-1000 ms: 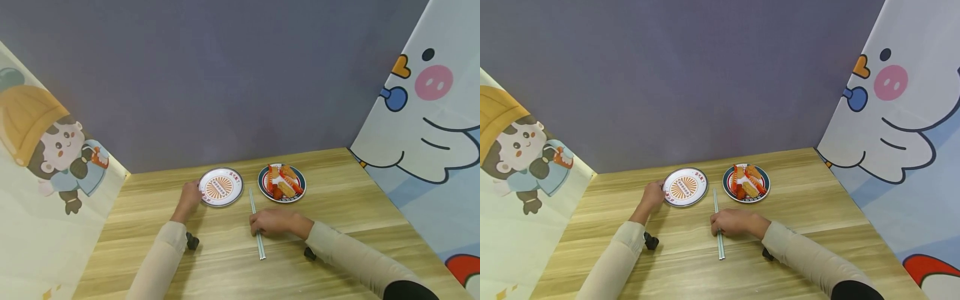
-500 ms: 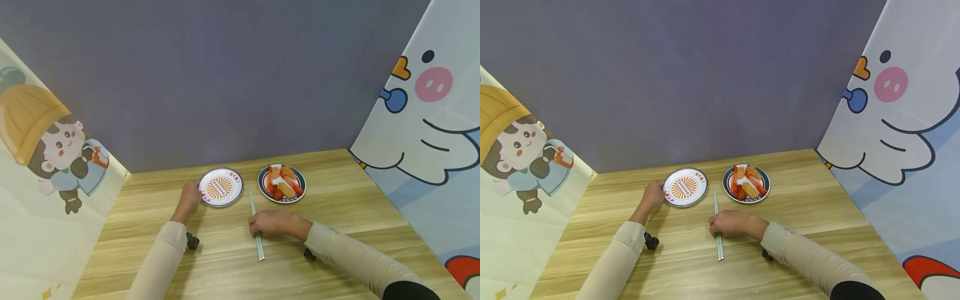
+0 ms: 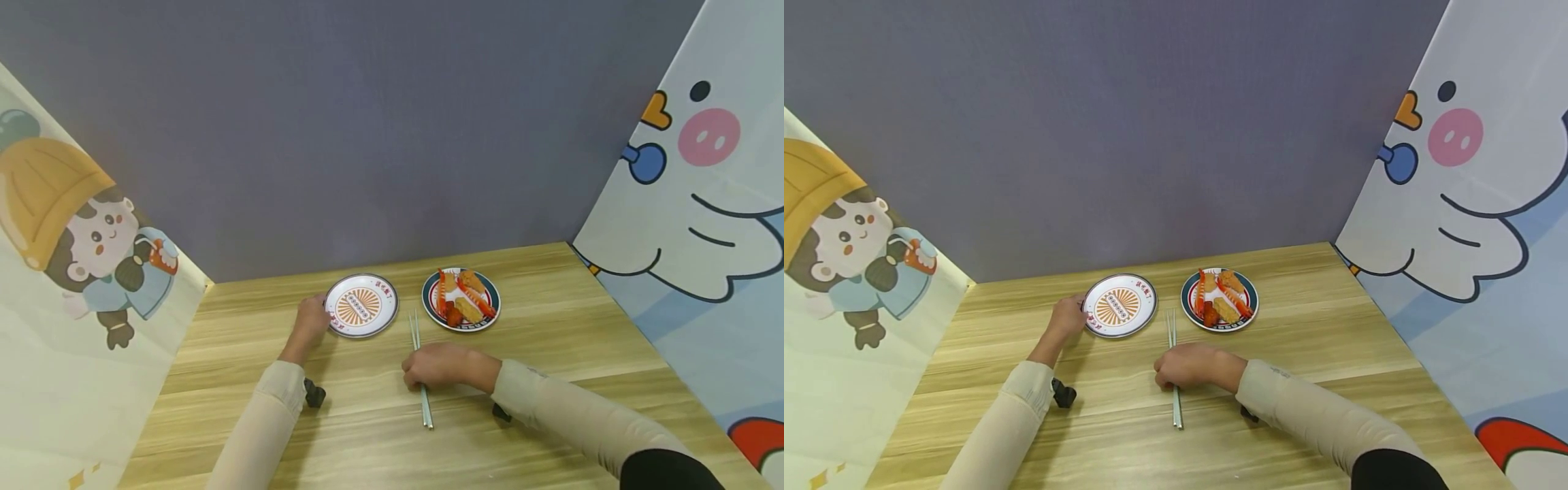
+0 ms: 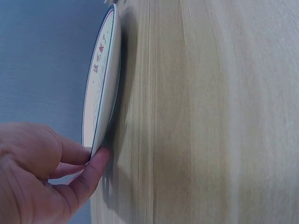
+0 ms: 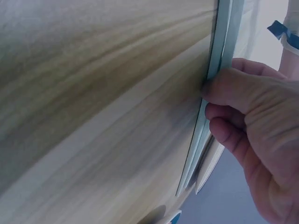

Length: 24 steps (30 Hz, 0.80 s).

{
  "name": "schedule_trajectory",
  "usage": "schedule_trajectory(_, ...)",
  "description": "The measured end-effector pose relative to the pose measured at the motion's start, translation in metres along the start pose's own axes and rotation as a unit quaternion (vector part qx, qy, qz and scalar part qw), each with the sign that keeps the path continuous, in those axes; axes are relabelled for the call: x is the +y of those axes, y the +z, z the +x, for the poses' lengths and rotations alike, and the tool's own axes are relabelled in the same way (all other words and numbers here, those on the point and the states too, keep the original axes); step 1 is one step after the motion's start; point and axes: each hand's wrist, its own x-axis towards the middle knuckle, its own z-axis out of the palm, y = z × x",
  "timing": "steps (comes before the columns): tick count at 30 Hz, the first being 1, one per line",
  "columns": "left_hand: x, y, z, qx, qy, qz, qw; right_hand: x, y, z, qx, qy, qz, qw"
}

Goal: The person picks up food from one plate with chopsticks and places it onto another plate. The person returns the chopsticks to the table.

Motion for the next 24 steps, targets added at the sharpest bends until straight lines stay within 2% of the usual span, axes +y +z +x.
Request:
schedule_trajectory(6,0.001,-0.001,-0.001,-0.006,-0.012,-0.018,0.9998,-0.001,-0.005,0.001,-0.011,-0.011,-0.013,0.9998)
schedule_trajectory(11,0.001,-0.001,0.0,-0.009,-0.027,-0.028,0.9992,0.0,-0.002,0.0,0.012,-0.037,-0.068,0.9969)
schedule_trajectory(18,0.0,0.002,0.001,-0.016,-0.023,-0.025,0.9993,0.001,-0.005,-0.005,0.1,-0.051,-0.13,0.9852)
schedule_trajectory(24,0.0,0.0,0.002,-0.013,-0.024,-0.029,0.9992,0.002,-0.028,-0.013,0.19,-0.028,-0.098,0.9765)
